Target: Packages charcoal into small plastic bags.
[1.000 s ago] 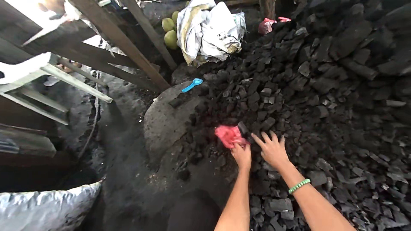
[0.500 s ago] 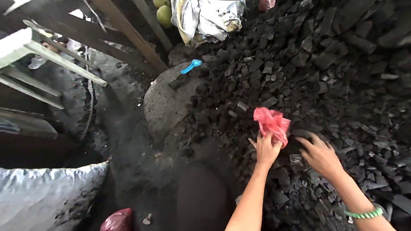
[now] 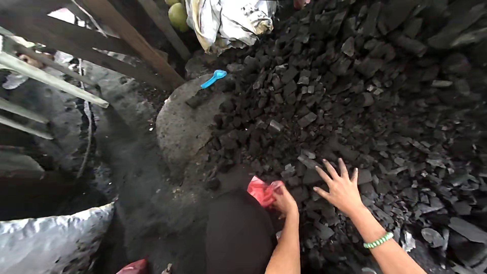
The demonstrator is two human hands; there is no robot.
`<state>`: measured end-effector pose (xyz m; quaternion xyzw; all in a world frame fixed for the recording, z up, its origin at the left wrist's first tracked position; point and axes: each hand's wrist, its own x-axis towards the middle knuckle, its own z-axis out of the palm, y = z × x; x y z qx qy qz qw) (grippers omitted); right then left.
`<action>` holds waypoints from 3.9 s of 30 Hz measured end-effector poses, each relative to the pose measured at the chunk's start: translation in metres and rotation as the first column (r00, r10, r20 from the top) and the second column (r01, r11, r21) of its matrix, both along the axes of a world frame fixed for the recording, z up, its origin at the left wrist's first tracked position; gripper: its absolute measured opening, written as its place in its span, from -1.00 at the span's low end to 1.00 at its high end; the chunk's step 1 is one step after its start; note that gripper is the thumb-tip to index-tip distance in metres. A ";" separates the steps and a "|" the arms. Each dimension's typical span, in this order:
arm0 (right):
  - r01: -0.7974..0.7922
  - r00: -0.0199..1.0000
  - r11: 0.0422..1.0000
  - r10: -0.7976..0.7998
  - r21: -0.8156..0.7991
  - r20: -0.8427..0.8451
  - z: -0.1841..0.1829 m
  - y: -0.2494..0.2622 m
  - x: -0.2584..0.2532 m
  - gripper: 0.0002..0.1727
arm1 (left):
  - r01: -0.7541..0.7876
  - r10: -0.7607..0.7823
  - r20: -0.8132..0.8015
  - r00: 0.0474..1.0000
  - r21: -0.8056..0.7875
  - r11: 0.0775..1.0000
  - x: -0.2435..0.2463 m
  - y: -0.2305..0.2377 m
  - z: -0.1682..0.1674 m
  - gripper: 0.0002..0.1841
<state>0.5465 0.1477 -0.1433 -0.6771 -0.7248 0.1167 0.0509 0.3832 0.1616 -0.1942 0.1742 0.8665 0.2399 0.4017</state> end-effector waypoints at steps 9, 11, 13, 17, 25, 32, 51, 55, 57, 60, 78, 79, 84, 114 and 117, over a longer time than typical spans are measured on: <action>0.259 0.954 0.965 -0.251 0.029 -0.160 0.000 -0.059 0.055 -0.47 | 0.317 -0.330 -0.014 0.944 0.312 0.895 0.036 -0.012 0.048 -0.34; 0.424 0.881 0.902 -0.388 0.088 -0.270 0.007 -0.072 0.064 -0.48 | 0.408 -0.463 0.050 0.885 0.397 0.822 0.042 -0.019 0.061 -0.31; 0.636 0.729 0.762 -0.543 0.121 -0.417 0.009 -0.088 0.071 -0.44 | 0.468 -0.594 0.154 0.789 0.476 0.745 0.045 -0.026 0.079 -0.29; 0.905 0.185 0.354 -0.827 -0.236 -0.531 -0.003 -0.120 0.077 -0.34 | 0.420 -0.629 0.182 0.756 0.602 0.679 0.036 -0.026 0.096 -0.42; 0.780 0.221 0.459 -0.838 -0.426 -0.499 -0.009 -0.111 0.040 -0.38 | 0.356 -0.366 0.071 0.928 0.123 0.926 0.020 -0.037 0.029 -0.29; 0.661 0.532 0.717 -0.657 -0.223 -0.534 0.020 -0.110 0.033 -0.39 | 0.645 -0.647 -0.011 0.763 0.085 0.759 0.046 -0.053 0.041 -0.35; 0.802 0.082 0.346 -0.871 -0.487 -0.484 -0.038 -0.135 0.032 -0.18 | 0.665 -0.675 0.114 0.729 0.115 0.738 0.052 -0.064 0.053 -0.34; 0.782 0.035 0.344 -0.857 -0.520 -0.514 -0.038 -0.133 0.029 -0.23 | 0.581 -0.606 0.261 0.751 0.172 0.795 0.058 -0.073 0.054 -0.35; 0.776 0.035 0.369 -0.834 -0.511 -0.550 -0.032 -0.131 0.025 -0.25 | 0.530 -0.565 0.282 0.775 0.196 0.825 0.057 -0.070 0.050 -0.33; 0.760 -0.007 0.455 -0.708 -0.463 -0.706 -0.027 -0.126 0.009 -0.25 | 0.423 -0.470 0.295 0.832 0.210 0.881 0.054 -0.062 0.043 -0.28; 0.491 -0.668 0.457 -0.349 -0.742 -0.657 -0.019 -0.132 0.019 -0.38 | 0.613 -0.645 0.307 0.699 0.207 0.763 0.074 -0.082 0.055 -0.25; 0.479 -0.690 0.448 -0.339 -0.755 -0.639 -0.021 -0.131 0.018 -0.39 | 0.649 -0.676 0.270 0.686 0.193 0.736 0.077 -0.086 0.059 -0.25; 0.451 -0.802 0.445 -0.179 -0.773 -0.570 -0.020 -0.130 0.013 -0.39 | 0.844 -0.854 -0.041 0.518 0.184 0.503 0.101 -0.120 0.089 -0.31; 0.535 -0.737 0.803 0.291 -0.263 -0.610 0.109 -0.034 0.035 -0.33 | 0.932 -0.942 -0.335 0.003 0.344 -0.119 0.080 0.070 0.162 -0.23; 0.493 -0.737 0.797 0.170 -0.348 -0.654 0.125 -0.008 0.035 -0.47 | 0.872 -0.996 -0.077 -0.037 0.485 -0.070 0.077 0.079 0.163 0.07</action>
